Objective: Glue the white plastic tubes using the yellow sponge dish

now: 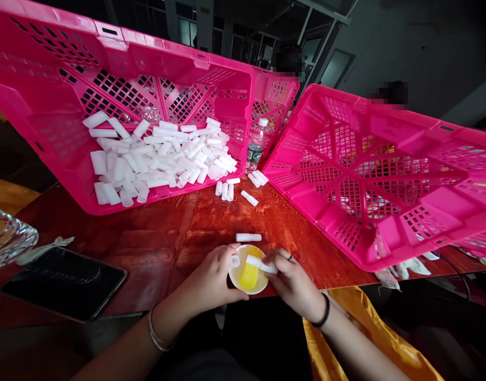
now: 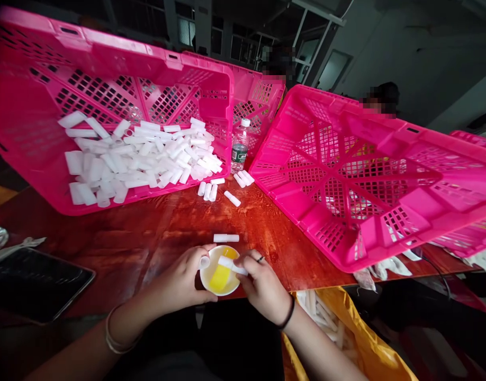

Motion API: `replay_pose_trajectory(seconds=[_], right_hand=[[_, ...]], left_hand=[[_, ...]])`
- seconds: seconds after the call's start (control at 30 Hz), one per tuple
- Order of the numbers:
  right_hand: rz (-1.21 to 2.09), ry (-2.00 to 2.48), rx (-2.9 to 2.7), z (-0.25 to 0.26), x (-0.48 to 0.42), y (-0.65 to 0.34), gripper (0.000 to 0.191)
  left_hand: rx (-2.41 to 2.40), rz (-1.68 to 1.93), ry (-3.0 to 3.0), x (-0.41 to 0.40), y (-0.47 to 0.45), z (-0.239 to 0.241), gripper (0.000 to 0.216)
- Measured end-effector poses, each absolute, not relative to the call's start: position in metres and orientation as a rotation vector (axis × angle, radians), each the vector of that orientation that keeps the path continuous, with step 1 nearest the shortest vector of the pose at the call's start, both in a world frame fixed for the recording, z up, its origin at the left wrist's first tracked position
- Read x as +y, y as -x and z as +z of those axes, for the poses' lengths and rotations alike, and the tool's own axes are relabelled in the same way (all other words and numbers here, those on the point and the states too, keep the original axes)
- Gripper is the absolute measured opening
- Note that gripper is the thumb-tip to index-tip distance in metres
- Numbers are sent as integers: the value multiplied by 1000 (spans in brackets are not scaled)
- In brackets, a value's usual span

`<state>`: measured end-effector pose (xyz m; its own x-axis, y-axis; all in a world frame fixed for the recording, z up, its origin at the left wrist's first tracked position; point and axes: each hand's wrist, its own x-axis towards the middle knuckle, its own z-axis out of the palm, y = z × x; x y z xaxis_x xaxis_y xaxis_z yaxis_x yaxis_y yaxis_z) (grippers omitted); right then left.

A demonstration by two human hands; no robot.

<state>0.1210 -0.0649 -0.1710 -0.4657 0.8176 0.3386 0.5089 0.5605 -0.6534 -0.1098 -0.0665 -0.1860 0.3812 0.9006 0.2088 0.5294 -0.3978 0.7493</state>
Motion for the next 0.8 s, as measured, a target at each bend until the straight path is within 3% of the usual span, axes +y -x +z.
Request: replay_pose_trajectory(seconds=[0.1, 0.27, 0.43, 0.57, 0.73, 0.8], right_hand=[[835, 1193, -2026, -170, -71, -120, 17], [531, 1061, -2169, -170, -84, -117, 18], [772, 1173, -2006, -169, -88, -115, 17], [567, 1040, -2089, -167, -90, -114, 15], [775, 1194, -1941, -166, -96, -112, 16], [654, 1216, -1988, -167, -97, -114, 13]], left_hand=[[1237, 867, -2075, -67, 108, -186, 85], [1235, 926, -2131, -68, 107, -185, 81], [1244, 908, -2177, -68, 107, -188, 82], [1249, 902, -2164, -68, 108, -188, 81], [1257, 862, -2132, -68, 106, -184, 80], [1263, 845, -2128, -68, 106, -184, 79]])
